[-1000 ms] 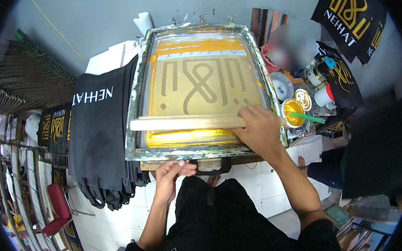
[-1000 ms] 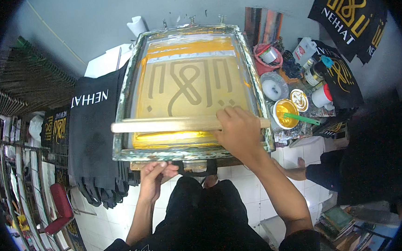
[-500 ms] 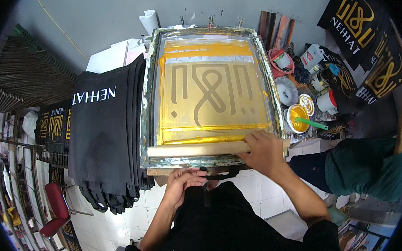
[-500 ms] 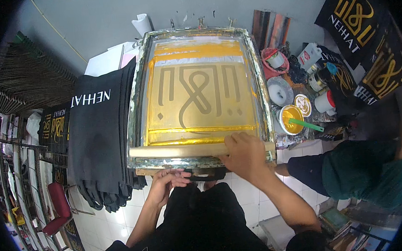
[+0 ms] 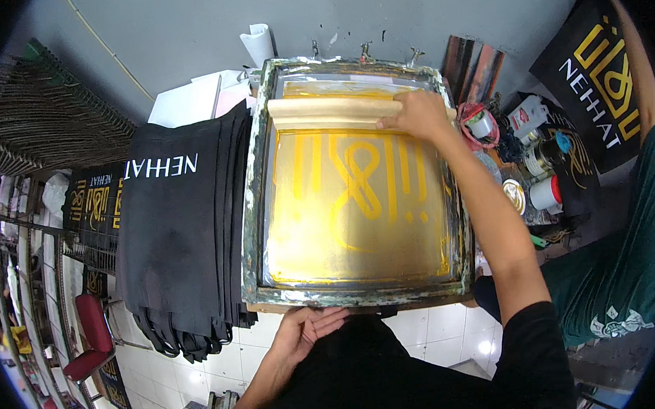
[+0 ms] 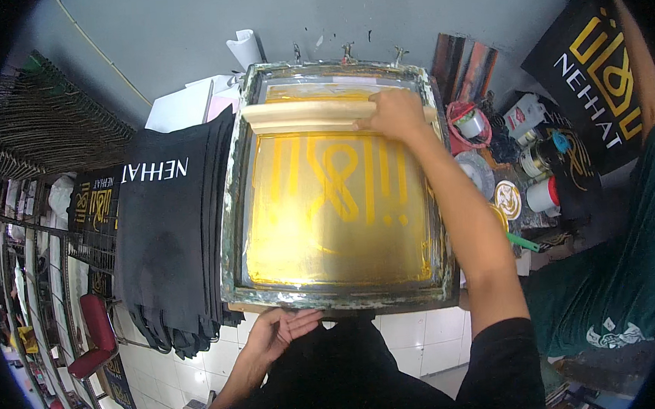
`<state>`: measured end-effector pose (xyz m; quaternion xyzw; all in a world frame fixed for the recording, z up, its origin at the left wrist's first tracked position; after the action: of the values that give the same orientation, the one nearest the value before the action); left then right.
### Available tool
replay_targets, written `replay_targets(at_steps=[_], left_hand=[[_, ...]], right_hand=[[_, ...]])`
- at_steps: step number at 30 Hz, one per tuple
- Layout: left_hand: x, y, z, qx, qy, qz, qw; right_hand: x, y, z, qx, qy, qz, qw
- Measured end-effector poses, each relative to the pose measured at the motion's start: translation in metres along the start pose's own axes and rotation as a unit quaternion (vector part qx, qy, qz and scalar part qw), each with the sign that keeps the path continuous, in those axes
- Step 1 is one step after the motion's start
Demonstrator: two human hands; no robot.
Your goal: The person performs screen printing on black tote bags. They place each bag onto a flat board, lower a screen printing frame, and use a squeegee to spread gold ink across the stencil. They lift the frame, remove the printed bag, and add it to a stack.
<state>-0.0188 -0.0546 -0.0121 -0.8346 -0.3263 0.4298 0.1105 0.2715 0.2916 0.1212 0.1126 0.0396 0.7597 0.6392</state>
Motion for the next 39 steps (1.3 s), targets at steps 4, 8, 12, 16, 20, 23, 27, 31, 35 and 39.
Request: replay_targets(at_steps=[4,8,12,16,20,23,27,31,35,39], left_hand=[[-0.012,-0.002,-0.001,-0.014,0.042,0.127,0.991],[0.009,-0.084,-0.024,0.341,0.103,0.020,0.934],[0.078,-0.255,-0.102,0.647,-0.140,-0.435,0.610],[0.140,-0.342,-0.157,0.762,-0.173,-0.540,0.313],[0.164,-0.348,-0.136,0.801,-0.143,-0.418,0.404],[0.149,-0.333,-0.126,0.794,-0.142,-0.415,0.421],[0.127,-0.311,-0.121,0.788,-0.138,-0.427,0.423],[0.103,-0.284,-0.113,0.781,-0.125,-0.439,0.427],[0.077,-0.255,-0.102,0.782,-0.131,-0.435,0.427],[0.043,-0.223,-0.093,0.785,-0.121,-0.442,0.416]], right_hand=[[0.044,-0.013,0.010,-0.013,0.013,-0.020,1.000],[0.054,-0.013,0.005,-0.021,-0.007,-0.033,0.999],[0.039,-0.011,-0.005,-0.028,-0.024,-0.053,0.998],[0.018,-0.002,-0.005,-0.043,-0.050,-0.033,0.997],[-0.003,0.004,-0.007,-0.047,-0.030,-0.038,0.998],[-0.022,0.009,-0.010,-0.037,-0.022,-0.038,0.998],[-0.050,0.021,-0.008,-0.053,-0.064,0.003,0.997],[-0.082,0.028,-0.012,-0.033,-0.054,-0.010,0.998],[-0.122,0.041,-0.011,-0.020,-0.082,0.005,0.996],[-0.171,0.054,-0.012,-0.010,-0.089,0.002,0.996]])
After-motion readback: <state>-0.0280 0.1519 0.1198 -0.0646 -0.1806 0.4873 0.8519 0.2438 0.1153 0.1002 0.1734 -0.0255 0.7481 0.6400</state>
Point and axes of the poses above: each hand's wrist, its own x-axis towards the middle knuckle, its own z-axis out of the back of the hand, y = z × x, the point moved 7 cm from there along x, towards the middle knuckle, and after that the axes turned 8 degrees about x, right-handed, at the moved point
